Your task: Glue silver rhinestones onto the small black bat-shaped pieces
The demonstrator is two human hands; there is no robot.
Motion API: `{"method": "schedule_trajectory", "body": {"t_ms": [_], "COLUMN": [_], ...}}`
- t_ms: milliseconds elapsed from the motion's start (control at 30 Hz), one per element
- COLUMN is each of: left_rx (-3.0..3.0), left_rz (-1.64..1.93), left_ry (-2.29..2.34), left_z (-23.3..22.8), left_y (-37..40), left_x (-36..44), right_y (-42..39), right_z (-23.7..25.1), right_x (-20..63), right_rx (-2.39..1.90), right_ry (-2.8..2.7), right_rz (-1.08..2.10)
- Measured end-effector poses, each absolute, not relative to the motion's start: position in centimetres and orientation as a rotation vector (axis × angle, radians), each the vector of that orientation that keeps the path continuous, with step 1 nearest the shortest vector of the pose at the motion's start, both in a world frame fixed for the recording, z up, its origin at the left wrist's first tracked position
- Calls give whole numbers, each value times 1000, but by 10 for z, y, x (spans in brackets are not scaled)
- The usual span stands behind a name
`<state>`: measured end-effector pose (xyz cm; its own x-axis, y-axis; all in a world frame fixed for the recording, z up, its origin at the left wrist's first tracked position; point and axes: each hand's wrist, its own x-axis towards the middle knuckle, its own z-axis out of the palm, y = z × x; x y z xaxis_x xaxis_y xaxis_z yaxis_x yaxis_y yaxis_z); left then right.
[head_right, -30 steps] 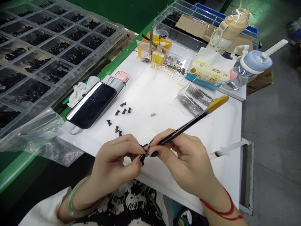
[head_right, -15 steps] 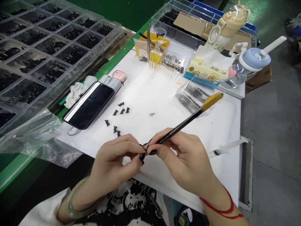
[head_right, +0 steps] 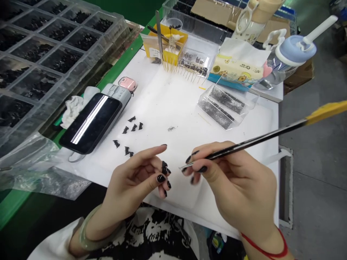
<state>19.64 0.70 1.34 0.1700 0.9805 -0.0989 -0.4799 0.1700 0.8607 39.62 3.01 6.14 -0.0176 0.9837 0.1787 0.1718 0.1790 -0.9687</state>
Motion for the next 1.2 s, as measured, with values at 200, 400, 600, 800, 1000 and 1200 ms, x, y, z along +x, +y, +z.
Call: {"method": "schedule_trajectory", "body": {"t_ms": [200,400,600,800,1000,1200], "left_rx": [485,433,468,554,588,576], "left_rz": [1010,914,875,858,869,906], "left_ry": [717,837,961,1027,1044,1082], "left_z": [8,17,23,22,21,20], "left_y": [17,22,23,19,15,13], "left_x": [202,203,203,201,201,204], "right_y": [17,25,27,20,20,19], "right_z": [36,31,35,31,30,23], "right_x": [391,390,391,393,394,390], "right_rx": [-1176,-1179,-1322,-1396,-1428,-1485], "right_ry": [-1235,-1459,-1573,-1662,-1690,-1742], "right_rz": [1076,1139,1044,961,959,895]}}
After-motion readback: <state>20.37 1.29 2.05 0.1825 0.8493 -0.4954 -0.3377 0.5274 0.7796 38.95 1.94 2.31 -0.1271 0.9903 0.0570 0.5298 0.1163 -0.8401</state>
